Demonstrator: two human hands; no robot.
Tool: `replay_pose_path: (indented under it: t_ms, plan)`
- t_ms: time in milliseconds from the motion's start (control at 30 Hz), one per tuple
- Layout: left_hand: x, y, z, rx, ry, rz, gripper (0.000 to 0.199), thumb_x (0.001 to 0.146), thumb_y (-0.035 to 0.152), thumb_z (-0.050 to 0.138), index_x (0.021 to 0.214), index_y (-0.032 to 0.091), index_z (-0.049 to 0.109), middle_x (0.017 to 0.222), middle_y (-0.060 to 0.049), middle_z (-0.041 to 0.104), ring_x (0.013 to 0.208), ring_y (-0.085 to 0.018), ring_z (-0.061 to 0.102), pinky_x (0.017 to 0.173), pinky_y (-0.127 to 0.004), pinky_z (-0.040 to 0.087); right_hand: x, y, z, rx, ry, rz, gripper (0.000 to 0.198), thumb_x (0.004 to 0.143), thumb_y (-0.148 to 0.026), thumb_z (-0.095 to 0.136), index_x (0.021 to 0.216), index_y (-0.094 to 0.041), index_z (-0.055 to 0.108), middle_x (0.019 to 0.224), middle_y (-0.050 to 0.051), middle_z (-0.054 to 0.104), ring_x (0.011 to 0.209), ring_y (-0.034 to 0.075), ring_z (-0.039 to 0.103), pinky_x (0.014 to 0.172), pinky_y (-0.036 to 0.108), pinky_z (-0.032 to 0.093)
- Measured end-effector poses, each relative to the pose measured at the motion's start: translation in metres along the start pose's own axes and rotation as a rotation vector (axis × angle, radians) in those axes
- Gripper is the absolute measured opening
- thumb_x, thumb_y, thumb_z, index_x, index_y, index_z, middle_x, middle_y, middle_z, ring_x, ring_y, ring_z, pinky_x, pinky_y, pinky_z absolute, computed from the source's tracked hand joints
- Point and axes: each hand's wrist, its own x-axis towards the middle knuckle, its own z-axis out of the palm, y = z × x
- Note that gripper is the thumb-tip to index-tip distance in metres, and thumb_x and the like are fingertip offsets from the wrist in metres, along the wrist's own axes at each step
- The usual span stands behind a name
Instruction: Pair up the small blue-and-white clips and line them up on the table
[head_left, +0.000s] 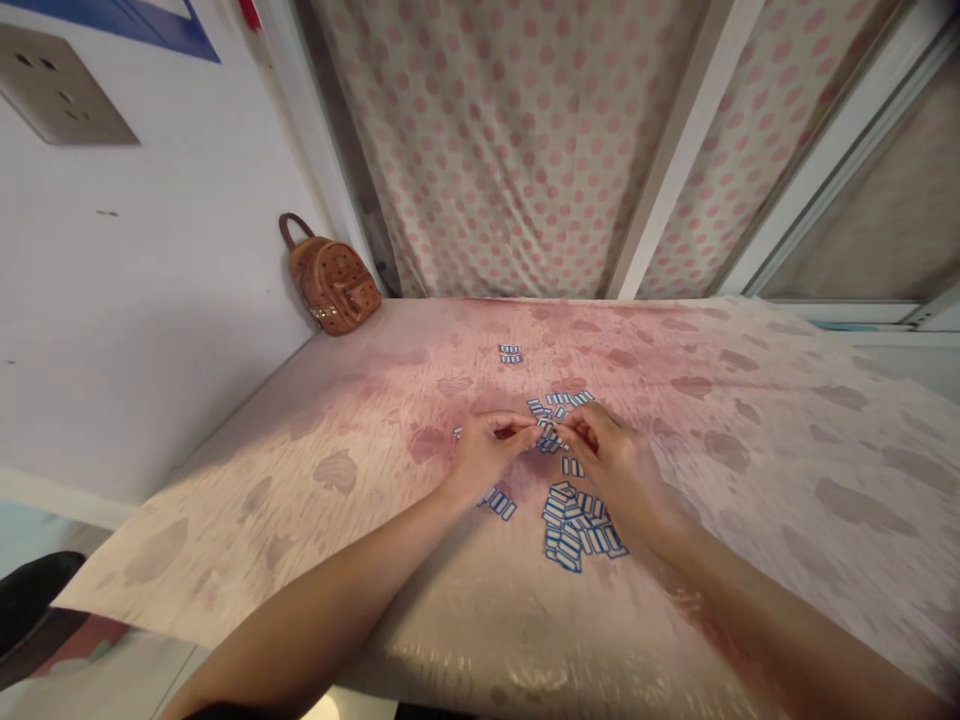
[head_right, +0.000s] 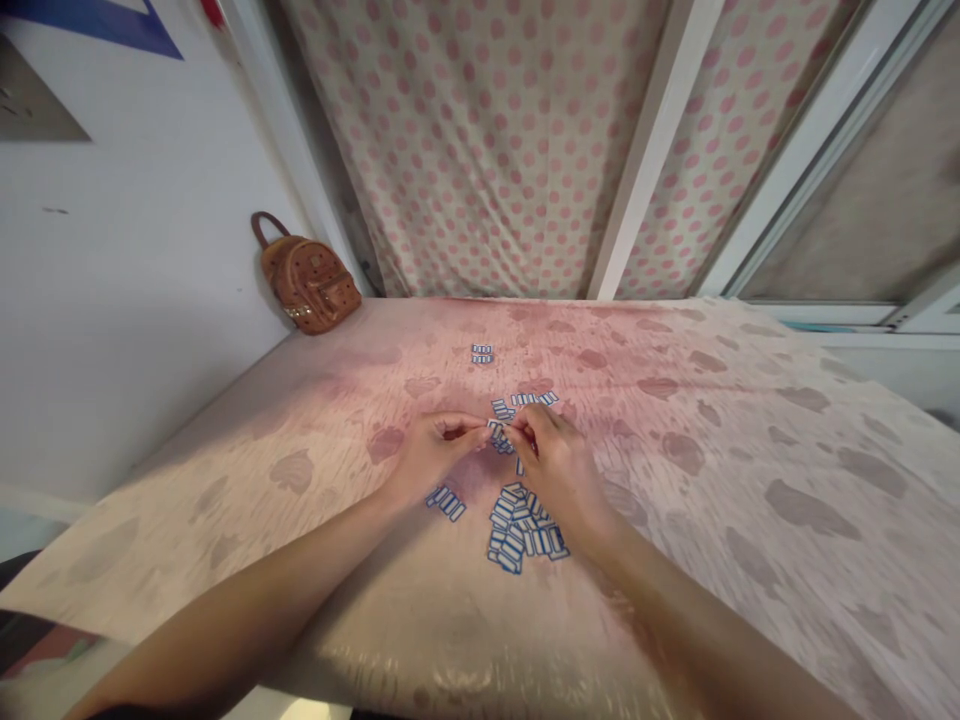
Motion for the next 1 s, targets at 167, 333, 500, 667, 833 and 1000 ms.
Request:
replay_pose_path:
  t_ms: [167, 333, 500, 667, 833, 1000]
  plan:
    - [-0.003, 0.003, 0.001, 0.031, -0.014, -0.001, 0.019, 0.079, 0.037, 0.077, 0.086, 0.019, 0.079, 0.082, -0.007, 0.076, 0.073, -0.018, 0.066, 0.068, -0.029, 0.049, 0.0, -0.002, -0.001, -0.009, -0.016, -0.014, 0.012, 0.093, -0.028, 0.055, 0.082, -0.025, 0.054, 0.075, 0.002, 0.061, 0.069, 0.019, 0.058, 0.063, 0.033, 0.042]
    - [-0.004, 0.004, 0.003, 0.014, -0.026, 0.0, 0.021, 0.077, 0.039, 0.077, 0.083, 0.02, 0.08, 0.082, -0.007, 0.075, 0.074, -0.02, 0.066, 0.07, -0.031, 0.05, -0.001, -0.007, -0.003, -0.005, -0.028, -0.019, 0.012, 0.093, -0.029, 0.055, 0.082, -0.025, 0.053, 0.075, 0.002, 0.062, 0.069, 0.019, 0.058, 0.062, 0.032, 0.042]
    - [-0.003, 0.001, 0.004, 0.011, -0.04, 0.009, 0.022, 0.076, 0.042, 0.077, 0.082, 0.021, 0.08, 0.08, -0.006, 0.076, 0.072, -0.02, 0.067, 0.067, -0.031, 0.051, 0.0, -0.008, -0.002, -0.013, -0.02, -0.025, 0.013, 0.093, -0.029, 0.055, 0.081, -0.024, 0.054, 0.075, 0.003, 0.062, 0.069, 0.02, 0.057, 0.062, 0.032, 0.041]
    - [-0.003, 0.003, 0.004, -0.006, 0.005, -0.01, 0.021, 0.076, 0.039, 0.078, 0.082, 0.02, 0.08, 0.077, -0.006, 0.075, 0.07, -0.018, 0.066, 0.065, -0.029, 0.051, -0.001, -0.006, -0.003, 0.057, 0.007, 0.06, 0.009, 0.091, -0.033, 0.059, 0.09, -0.024, 0.057, 0.078, 0.002, 0.059, 0.07, 0.018, 0.056, 0.064, 0.032, 0.044]
    - [-0.003, 0.009, 0.003, -0.119, 0.028, -0.048, 0.024, 0.074, 0.041, 0.079, 0.081, 0.018, 0.079, 0.073, -0.005, 0.072, 0.067, -0.016, 0.063, 0.066, -0.028, 0.049, 0.002, -0.013, -0.009, 0.273, -0.039, 0.238, 0.02, 0.085, -0.036, 0.064, 0.101, -0.024, 0.061, 0.084, 0.002, 0.059, 0.073, 0.018, 0.056, 0.065, 0.031, 0.048]
    - [-0.003, 0.01, 0.005, -0.182, 0.041, -0.094, 0.025, 0.072, 0.042, 0.081, 0.08, 0.018, 0.078, 0.071, -0.005, 0.071, 0.066, -0.015, 0.062, 0.067, -0.028, 0.05, 0.001, -0.017, -0.008, 0.538, -0.13, 0.358, 0.021, 0.09, -0.04, 0.055, 0.08, -0.023, 0.058, 0.075, 0.0, 0.057, 0.071, 0.016, 0.055, 0.057, 0.027, 0.044]
